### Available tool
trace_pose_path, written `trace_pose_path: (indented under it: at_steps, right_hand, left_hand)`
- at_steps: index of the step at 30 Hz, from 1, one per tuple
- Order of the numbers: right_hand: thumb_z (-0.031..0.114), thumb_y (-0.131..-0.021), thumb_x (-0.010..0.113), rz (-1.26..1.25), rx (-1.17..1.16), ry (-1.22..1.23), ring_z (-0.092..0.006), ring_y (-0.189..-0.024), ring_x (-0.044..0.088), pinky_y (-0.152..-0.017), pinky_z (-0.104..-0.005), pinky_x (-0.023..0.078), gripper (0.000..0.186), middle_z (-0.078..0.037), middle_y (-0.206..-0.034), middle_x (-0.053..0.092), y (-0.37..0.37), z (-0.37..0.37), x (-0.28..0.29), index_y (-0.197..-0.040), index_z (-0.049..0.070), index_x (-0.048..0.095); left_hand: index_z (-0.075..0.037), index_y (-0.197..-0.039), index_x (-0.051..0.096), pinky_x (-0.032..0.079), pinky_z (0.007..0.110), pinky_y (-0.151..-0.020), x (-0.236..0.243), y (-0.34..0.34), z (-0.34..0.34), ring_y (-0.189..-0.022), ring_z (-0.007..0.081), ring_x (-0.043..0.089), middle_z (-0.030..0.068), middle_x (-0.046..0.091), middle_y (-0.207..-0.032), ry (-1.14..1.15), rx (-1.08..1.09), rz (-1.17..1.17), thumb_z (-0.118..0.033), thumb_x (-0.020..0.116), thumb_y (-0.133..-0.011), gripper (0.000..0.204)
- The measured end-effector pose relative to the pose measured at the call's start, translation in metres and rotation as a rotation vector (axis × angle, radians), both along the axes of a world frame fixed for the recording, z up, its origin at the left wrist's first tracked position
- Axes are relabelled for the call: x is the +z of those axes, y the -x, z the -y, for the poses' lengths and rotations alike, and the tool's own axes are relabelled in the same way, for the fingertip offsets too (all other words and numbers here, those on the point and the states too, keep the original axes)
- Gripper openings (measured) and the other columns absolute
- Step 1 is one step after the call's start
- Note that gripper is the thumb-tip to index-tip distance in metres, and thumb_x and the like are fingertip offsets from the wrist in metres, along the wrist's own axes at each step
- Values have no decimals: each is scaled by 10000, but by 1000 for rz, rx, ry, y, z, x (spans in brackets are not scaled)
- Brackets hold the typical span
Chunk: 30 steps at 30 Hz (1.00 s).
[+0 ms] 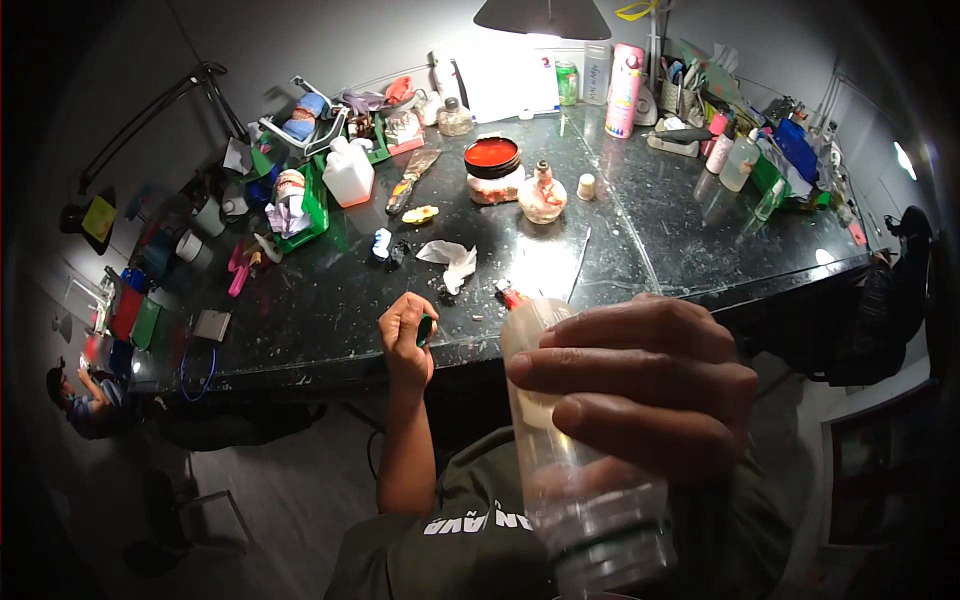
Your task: The person heats a dental cast with a lighter and sets them down on the workbench. The person then opens and closes a jar, unscrews a drink bottle to take a drink, and caps the bottle.
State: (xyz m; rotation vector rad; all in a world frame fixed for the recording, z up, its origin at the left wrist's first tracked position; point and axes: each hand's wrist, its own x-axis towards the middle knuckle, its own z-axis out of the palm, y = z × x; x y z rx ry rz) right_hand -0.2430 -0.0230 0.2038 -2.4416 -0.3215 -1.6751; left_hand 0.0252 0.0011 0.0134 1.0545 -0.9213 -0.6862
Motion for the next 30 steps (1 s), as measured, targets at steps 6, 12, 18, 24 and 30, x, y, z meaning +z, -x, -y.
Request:
trace_pose_path:
  at_steps: [6,12,18,24,30]
  right_hand:
    - [294,-891,806,-56,-182,-15,-278,-952,735,-785,-322,627,413,-164,-1069,786,0,-31,34,-1192,122,582]
    - [217,-809,840,-159,-250,-117,-321,-1065,687,-831,-372,633,394,-169,-1212,737,3,-52,51,-1107,138,594]
    - [190,-801,850,-121,-361,-101,-337,-1095,672,-855,-393,625,424,-165,-1214,731,12,-63,73,-1122,150,576]
    - [163,-793,860,-51,-398,-100,-353,-1124,657,-880,-413,616,457,-162,-1216,726,0,-67,80,-1137,162,559]
    - [136,-785,870,7,-437,-113,-369,-1154,642,-904,-434,607,494,-158,-1217,720,-5,-84,81,-1152,174,541]
  left_hand:
    - [-29,-764,593,301,233,-595,-16,2,3,-636,39,425,-19,513,-681,103,-43,59,-345,590,-1045,422]
    - [-35,-768,601,289,235,-603,-19,-6,-3,-650,34,414,-34,499,-681,77,-25,95,-349,591,-1041,415]
    - [-40,-767,595,284,246,-607,-15,2,4,-657,37,402,-38,492,-687,126,-24,182,-347,583,-1023,401]
    - [-38,-765,596,282,252,-605,-15,-1,-3,-657,40,403,-38,497,-684,105,15,185,-351,583,-1019,403]
    - [-28,-765,603,272,255,-600,-12,0,-3,-658,36,394,-39,502,-686,78,26,208,-347,596,-1021,409]
